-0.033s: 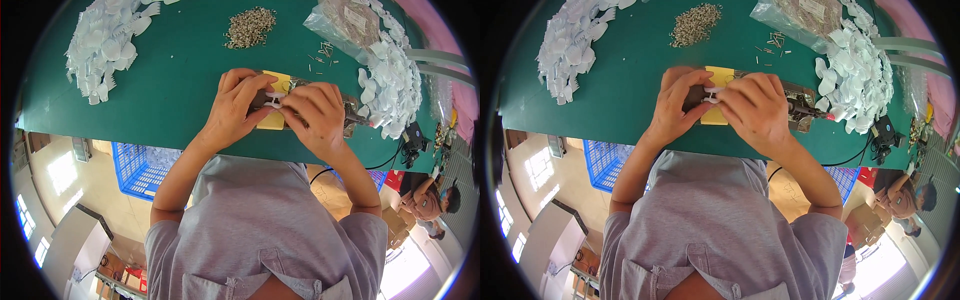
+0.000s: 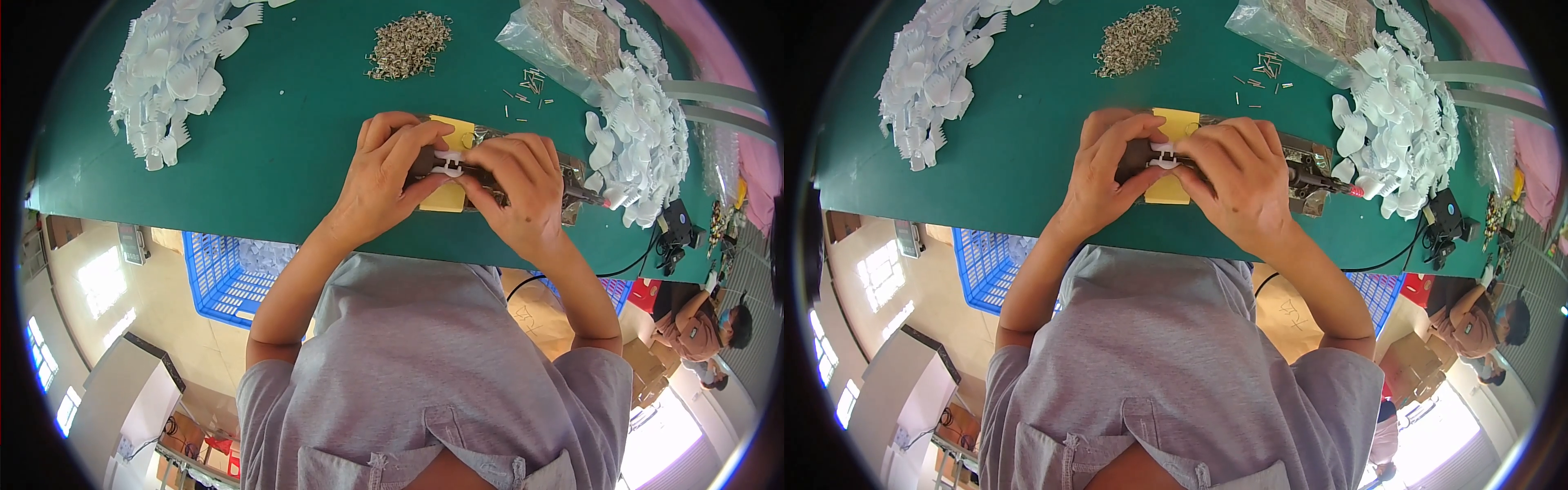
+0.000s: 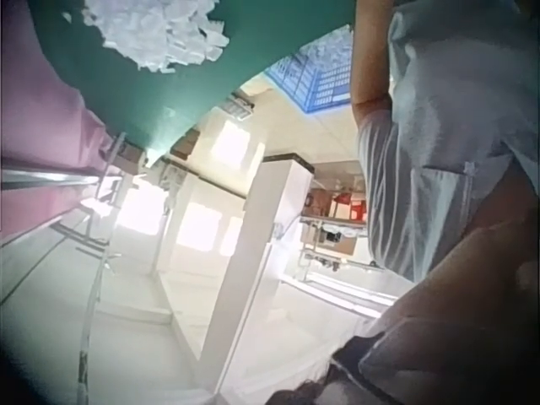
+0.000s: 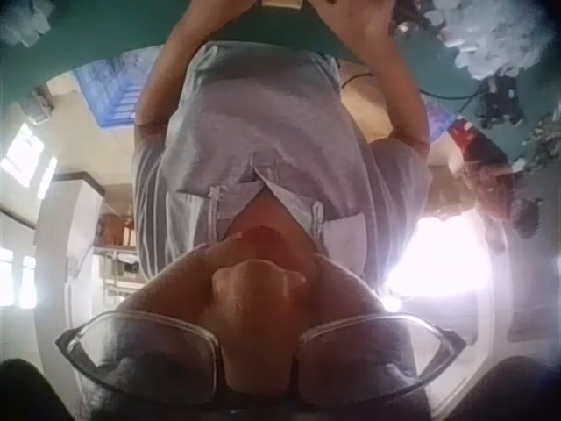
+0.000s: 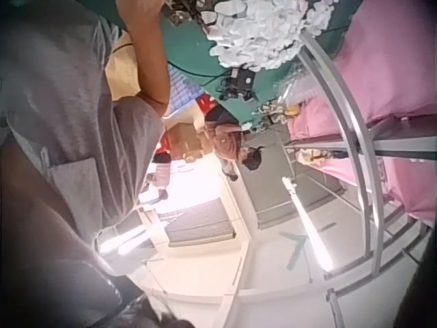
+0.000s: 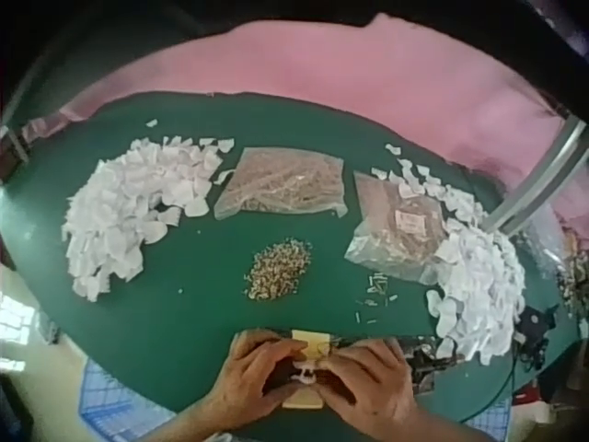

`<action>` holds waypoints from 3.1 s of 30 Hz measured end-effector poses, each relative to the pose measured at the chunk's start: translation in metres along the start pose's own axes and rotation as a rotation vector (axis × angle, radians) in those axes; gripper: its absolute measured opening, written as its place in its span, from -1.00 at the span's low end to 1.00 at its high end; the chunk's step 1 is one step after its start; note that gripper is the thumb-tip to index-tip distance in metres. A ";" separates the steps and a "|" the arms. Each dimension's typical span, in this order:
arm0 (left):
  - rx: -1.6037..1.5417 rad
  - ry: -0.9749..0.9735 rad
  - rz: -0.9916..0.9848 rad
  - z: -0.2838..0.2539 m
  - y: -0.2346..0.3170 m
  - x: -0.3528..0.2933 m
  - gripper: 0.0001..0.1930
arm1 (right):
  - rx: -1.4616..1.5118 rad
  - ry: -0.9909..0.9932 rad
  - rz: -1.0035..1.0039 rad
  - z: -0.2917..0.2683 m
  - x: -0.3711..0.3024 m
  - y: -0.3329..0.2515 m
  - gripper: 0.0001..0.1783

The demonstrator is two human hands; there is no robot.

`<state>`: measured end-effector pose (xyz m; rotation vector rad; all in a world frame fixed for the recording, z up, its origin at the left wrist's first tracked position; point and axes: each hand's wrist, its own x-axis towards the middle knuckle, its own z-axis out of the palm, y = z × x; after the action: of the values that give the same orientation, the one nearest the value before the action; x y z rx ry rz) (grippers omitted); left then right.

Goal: Assembling small plastic toy components by inserting metal pins and using a manual press.

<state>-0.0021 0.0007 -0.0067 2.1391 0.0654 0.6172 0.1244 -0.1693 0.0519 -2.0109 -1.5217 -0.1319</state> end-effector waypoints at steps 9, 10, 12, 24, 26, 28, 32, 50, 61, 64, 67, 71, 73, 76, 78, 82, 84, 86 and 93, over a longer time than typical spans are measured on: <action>-0.019 0.006 -0.003 0.001 0.000 0.000 -0.34 | 0.373 -0.155 0.266 -0.002 0.005 0.011 -0.67; -0.018 0.012 -0.007 0.001 0.000 0.000 -0.34 | 0.371 -0.154 0.268 -0.002 0.006 0.014 -0.67; -0.023 0.010 -0.012 0.001 0.000 -0.001 -0.34 | 0.389 -0.181 0.227 -0.002 0.009 0.018 -0.74; -0.045 0.001 -0.019 0.000 0.001 0.001 -0.34 | 0.118 -0.013 -0.128 0.006 -0.002 0.010 -0.69; -0.052 0.002 -0.011 0.001 -0.001 0.001 -0.35 | 0.108 0.012 -0.122 0.011 -0.005 0.008 -0.69; 0.004 -0.002 0.007 0.001 -0.001 0.002 -0.38 | 0.141 0.083 -0.055 0.017 -0.008 0.005 -0.69; 0.058 -0.012 0.040 -0.002 -0.002 0.002 -0.38 | 0.116 0.128 -0.024 0.019 -0.010 0.000 -0.69; 0.027 -0.005 0.003 0.000 0.002 0.008 -0.50 | -0.041 0.238 0.054 0.025 -0.019 -0.010 -0.72; 0.035 -0.001 0.041 -0.001 -0.003 0.008 -0.64 | -0.005 -0.276 0.424 -0.027 0.010 0.094 -0.89; 0.043 -0.001 0.051 0.000 -0.003 0.007 -0.65 | -0.044 -0.433 0.356 -0.029 0.015 0.103 -0.87; 0.044 0.000 0.048 -0.001 -0.003 0.007 -0.65 | -0.167 -0.436 0.172 -0.024 0.016 0.104 -0.85; 0.060 -0.005 0.045 -0.001 -0.003 0.008 -0.65 | 0.193 -0.400 0.446 -0.034 0.021 0.071 -0.88; 0.051 -0.011 0.046 -0.001 -0.003 0.007 -0.65 | 0.409 -0.340 0.455 -0.040 0.023 0.041 -0.87; 0.016 0.013 0.045 0.002 -0.005 0.007 -0.64 | 0.411 -0.281 0.309 -0.038 0.024 0.019 -0.81; 0.022 0.009 0.045 0.001 -0.004 0.007 -0.64 | 0.382 -0.191 0.183 -0.032 0.024 0.015 -0.79; 0.034 0.005 0.048 -0.001 -0.003 0.008 -0.63 | 0.310 -0.217 0.152 -0.026 0.027 0.010 -0.79; 0.028 0.006 0.046 0.000 -0.002 0.007 -0.63 | 0.256 -0.217 0.114 -0.022 0.026 0.007 -0.81; 0.024 0.008 0.044 0.000 -0.002 0.007 -0.63 | 0.239 -0.220 0.127 -0.020 0.026 0.007 -0.82; 0.022 0.006 0.054 -0.001 -0.003 0.008 -0.63 | 0.165 -0.263 0.105 -0.025 0.028 0.003 -0.78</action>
<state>0.0051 0.0052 -0.0054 2.1664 0.0182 0.6576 0.1434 -0.1590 0.0832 -2.0296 -1.5235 0.3022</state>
